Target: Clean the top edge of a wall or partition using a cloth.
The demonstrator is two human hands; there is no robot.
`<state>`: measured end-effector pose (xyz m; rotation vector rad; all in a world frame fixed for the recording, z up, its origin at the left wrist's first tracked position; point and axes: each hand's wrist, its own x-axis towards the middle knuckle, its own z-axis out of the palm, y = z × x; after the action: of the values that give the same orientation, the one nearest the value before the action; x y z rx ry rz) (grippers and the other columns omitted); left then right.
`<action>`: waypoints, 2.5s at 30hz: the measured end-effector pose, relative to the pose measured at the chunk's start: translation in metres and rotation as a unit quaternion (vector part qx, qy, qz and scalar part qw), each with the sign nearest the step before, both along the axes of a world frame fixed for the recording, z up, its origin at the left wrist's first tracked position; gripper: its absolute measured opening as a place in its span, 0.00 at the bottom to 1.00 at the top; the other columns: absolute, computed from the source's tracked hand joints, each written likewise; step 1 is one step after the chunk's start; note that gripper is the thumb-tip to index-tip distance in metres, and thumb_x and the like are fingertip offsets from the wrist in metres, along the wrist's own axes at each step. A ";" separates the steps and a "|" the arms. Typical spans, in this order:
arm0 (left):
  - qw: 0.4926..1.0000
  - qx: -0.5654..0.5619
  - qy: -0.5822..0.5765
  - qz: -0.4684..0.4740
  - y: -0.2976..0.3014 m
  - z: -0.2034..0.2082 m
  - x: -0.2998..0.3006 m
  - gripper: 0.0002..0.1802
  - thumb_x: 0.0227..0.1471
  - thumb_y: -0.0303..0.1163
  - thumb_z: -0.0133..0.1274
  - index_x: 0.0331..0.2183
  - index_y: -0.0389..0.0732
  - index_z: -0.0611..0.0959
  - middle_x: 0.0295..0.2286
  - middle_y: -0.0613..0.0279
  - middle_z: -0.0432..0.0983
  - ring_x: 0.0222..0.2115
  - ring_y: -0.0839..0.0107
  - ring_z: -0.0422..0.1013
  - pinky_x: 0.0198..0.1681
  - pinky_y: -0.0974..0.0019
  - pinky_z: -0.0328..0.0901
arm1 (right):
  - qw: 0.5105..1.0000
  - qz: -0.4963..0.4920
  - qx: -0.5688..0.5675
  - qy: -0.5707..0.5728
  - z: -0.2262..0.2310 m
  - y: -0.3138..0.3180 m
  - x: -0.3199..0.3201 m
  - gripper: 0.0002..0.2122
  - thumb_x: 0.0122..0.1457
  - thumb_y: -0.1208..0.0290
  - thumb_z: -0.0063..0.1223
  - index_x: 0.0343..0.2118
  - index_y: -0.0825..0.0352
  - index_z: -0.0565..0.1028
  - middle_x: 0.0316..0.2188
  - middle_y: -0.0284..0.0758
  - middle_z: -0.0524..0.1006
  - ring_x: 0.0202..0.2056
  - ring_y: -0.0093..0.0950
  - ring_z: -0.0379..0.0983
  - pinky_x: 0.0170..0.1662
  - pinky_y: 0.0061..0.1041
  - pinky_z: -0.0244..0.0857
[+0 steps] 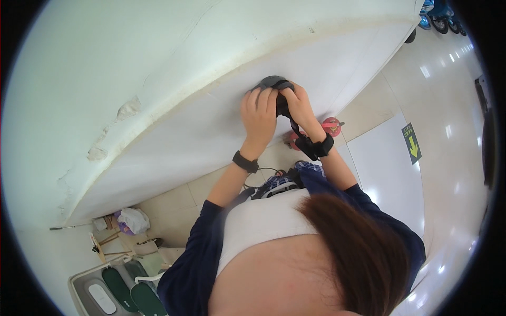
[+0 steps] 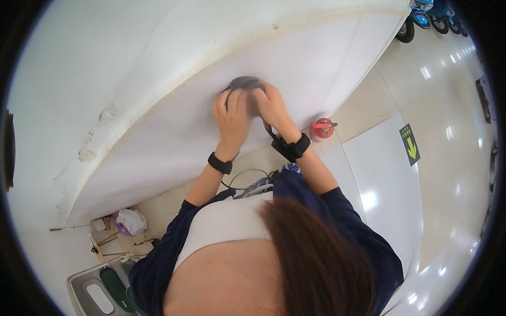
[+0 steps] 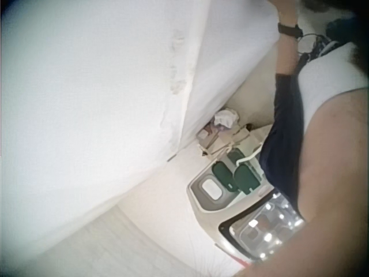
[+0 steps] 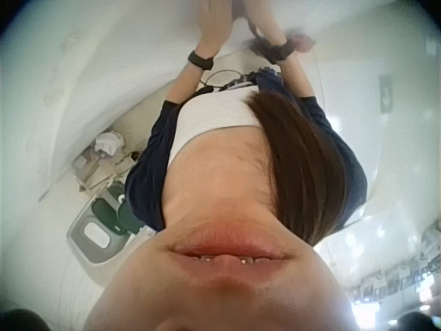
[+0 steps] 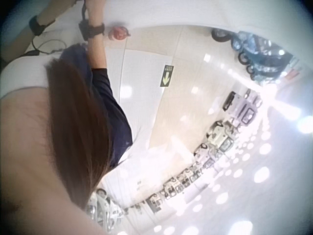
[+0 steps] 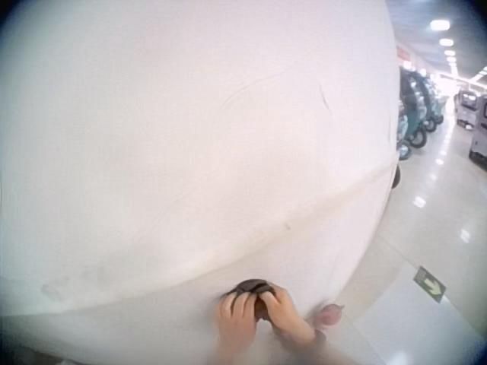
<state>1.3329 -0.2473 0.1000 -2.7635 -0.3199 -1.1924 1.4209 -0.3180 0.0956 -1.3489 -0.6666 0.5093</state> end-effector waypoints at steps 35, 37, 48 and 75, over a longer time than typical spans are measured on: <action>0.994 -0.103 -0.032 0.030 -0.014 0.031 0.001 0.21 0.29 0.19 0.49 0.35 0.38 0.73 0.37 0.61 0.65 0.41 0.59 0.57 0.43 0.58 0.53 | 0.997 -0.032 -0.054 -0.035 0.045 -0.003 -0.003 0.12 0.47 0.71 0.35 0.29 0.73 0.68 0.20 0.48 0.70 0.23 0.45 0.65 0.29 0.32 0.60; 0.997 -0.068 -0.030 0.037 -0.012 0.024 0.001 0.20 0.30 0.19 0.48 0.34 0.39 0.73 0.37 0.62 0.65 0.41 0.60 0.57 0.43 0.58 0.53 | 0.998 -0.038 -0.043 -0.017 0.041 -0.003 -0.007 0.12 0.47 0.70 0.35 0.28 0.73 0.68 0.20 0.48 0.69 0.22 0.43 0.65 0.29 0.32 0.60; 0.997 -0.035 0.065 -0.032 0.000 -0.039 -0.009 0.17 0.34 0.23 0.47 0.34 0.37 0.73 0.36 0.62 0.65 0.39 0.62 0.59 0.39 0.60 0.56 | 0.985 -0.069 -0.150 -0.047 -0.023 -0.005 -0.008 0.12 0.49 0.69 0.35 0.27 0.73 0.68 0.19 0.49 0.69 0.23 0.44 0.66 0.29 0.35 0.59; 0.999 -0.030 -0.039 0.022 -0.003 0.014 0.001 0.19 0.30 0.21 0.48 0.33 0.40 0.74 0.36 0.64 0.66 0.40 0.61 0.58 0.41 0.59 0.53 | 0.996 -0.040 -0.062 -0.041 0.031 -0.002 -0.002 0.13 0.48 0.69 0.34 0.29 0.73 0.69 0.19 0.48 0.69 0.23 0.44 0.66 0.29 0.32 0.60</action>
<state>1.3336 -0.2499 0.1144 -2.7484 -0.4280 -1.3039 1.4185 -0.3198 0.1264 -1.5135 -0.6535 0.4394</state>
